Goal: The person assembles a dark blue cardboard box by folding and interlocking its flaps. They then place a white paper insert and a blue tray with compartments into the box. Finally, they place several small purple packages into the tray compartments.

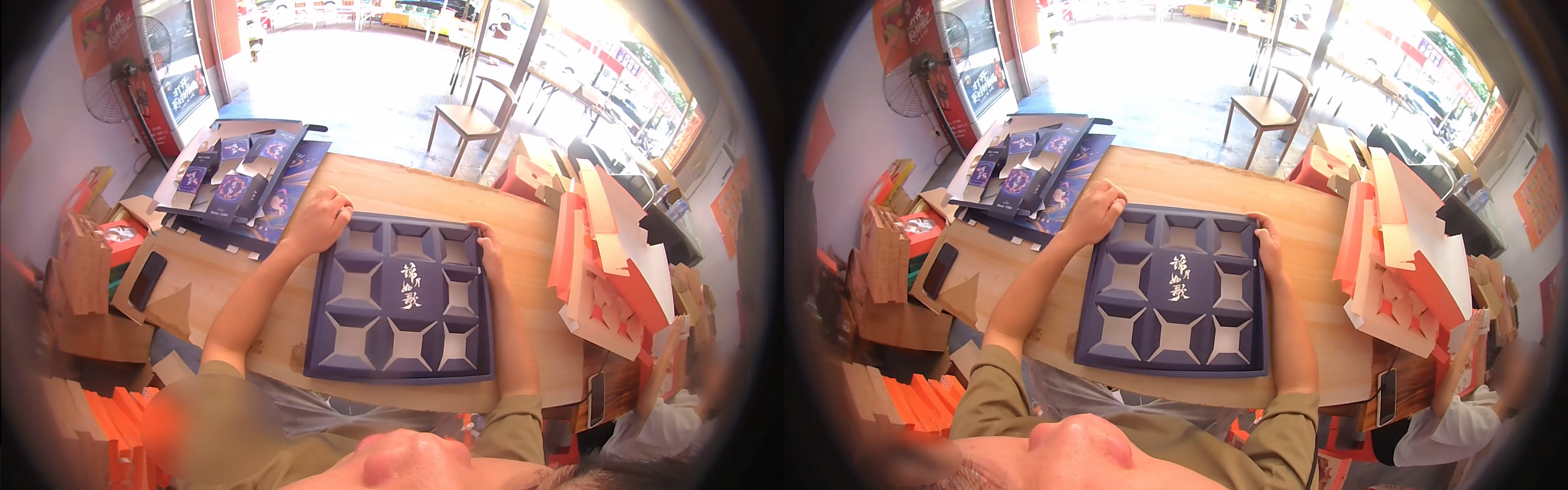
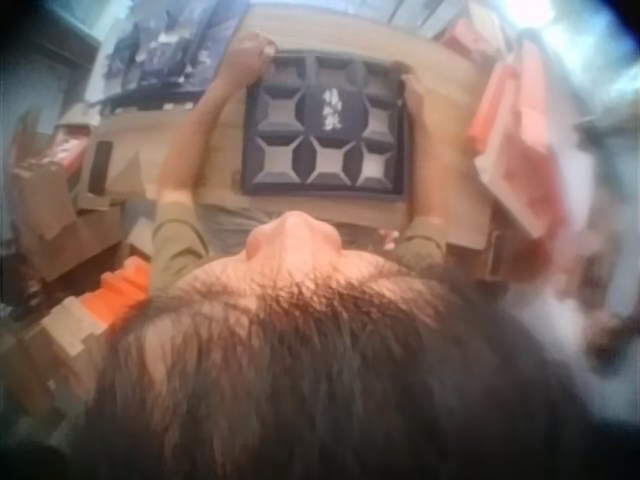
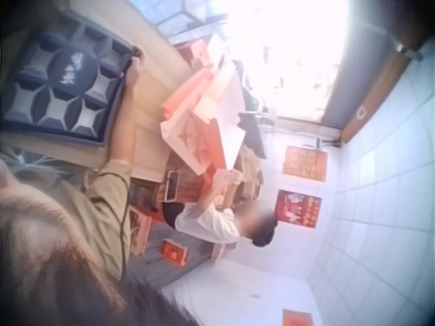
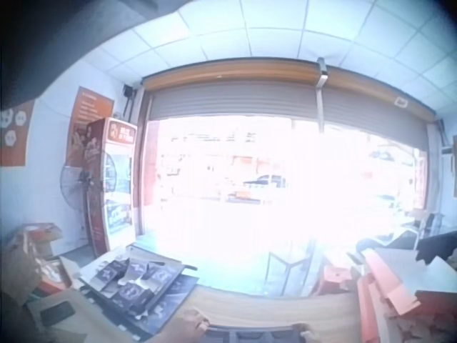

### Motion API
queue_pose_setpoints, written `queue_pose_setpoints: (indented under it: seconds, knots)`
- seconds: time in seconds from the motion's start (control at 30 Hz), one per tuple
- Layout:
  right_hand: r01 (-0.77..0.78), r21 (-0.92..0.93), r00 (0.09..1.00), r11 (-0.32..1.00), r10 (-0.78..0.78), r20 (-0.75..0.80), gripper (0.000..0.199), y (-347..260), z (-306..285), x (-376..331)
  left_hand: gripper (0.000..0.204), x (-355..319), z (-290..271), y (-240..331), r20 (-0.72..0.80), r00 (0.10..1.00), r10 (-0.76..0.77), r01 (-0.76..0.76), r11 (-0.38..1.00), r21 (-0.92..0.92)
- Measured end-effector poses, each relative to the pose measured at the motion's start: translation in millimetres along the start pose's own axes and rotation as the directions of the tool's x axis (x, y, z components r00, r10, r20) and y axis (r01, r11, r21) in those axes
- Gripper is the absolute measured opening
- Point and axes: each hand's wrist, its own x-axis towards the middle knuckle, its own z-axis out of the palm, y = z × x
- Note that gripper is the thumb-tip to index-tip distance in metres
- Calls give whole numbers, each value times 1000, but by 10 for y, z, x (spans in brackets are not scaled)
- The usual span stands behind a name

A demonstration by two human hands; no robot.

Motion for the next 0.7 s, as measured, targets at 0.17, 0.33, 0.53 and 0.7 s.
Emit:
queue_pose_setpoints:
  seconds: [0.17, 0.33, 0.53, 0.7]
  knots:
    - [-12, -150, 1000, 989, 11, -6, 45, 41, -126, 33, 29, 33, 84, 62, 40, 995, -86, 88, 996, -32]
    - [-22, -72, 999, 997, 24, 35, 44, -60, -22, -9, 31, 72, -173, -142, 168, 982, -85, 90, 996, -21]
    - [10, -65, 999, 998, -7, 41, 44, -77, -51, -43, 69, 111, -699, 32, 586, 762, -277, 261, 959, 114]
    - [-20, -9, 1000, 1000, 20, 19, 45, -25, -50, -13, 89, 28, -719, 180, 621, 727, -292, 206, 956, 209]
